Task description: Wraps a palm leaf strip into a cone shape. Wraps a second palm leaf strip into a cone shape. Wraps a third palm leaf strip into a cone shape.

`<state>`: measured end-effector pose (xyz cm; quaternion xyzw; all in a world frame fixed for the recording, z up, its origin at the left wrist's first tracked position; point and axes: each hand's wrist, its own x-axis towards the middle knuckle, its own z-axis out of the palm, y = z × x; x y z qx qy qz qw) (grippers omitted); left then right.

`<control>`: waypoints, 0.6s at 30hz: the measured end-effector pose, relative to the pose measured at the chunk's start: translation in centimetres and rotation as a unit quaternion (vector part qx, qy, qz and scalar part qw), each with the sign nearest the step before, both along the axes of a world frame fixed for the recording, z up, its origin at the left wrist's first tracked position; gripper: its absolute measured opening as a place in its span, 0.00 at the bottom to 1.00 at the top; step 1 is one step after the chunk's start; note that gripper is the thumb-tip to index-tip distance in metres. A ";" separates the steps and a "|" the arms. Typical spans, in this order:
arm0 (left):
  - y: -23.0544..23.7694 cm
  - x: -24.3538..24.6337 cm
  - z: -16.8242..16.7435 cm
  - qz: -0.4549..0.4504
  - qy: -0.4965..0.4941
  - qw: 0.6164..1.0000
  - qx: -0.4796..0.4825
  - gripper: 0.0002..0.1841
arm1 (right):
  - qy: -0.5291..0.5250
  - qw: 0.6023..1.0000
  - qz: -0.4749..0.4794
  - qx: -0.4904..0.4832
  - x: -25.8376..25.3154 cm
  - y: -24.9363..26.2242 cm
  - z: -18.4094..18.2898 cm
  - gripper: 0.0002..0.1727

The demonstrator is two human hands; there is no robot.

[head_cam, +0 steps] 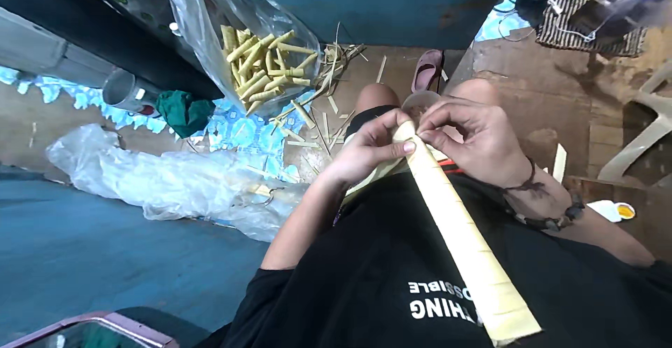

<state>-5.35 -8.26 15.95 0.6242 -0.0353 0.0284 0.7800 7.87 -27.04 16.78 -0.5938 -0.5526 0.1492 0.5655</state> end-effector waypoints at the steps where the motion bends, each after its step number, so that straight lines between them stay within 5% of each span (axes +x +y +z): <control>1: 0.4 -0.2 -0.1 0.027 -0.001 0.999 0.027 0.06 | -0.003 1.000 0.005 -0.006 0.2 -0.9 -0.5 0.07; 7: 6.8 -4.0 0.8 0.231 0.007 0.962 0.148 0.08 | -0.055 0.950 -0.005 -0.308 1.5 -4.9 -2.1 0.01; 12: 9.6 -6.9 0.2 0.379 0.060 0.912 0.142 0.06 | -0.154 0.916 -0.015 -0.371 3.4 -5.0 -11.6 0.15; 18: 7.4 -5.7 -0.5 0.470 0.029 0.878 0.092 0.06 | -0.199 0.868 0.025 -0.454 3.5 -4.0 -11.1 0.14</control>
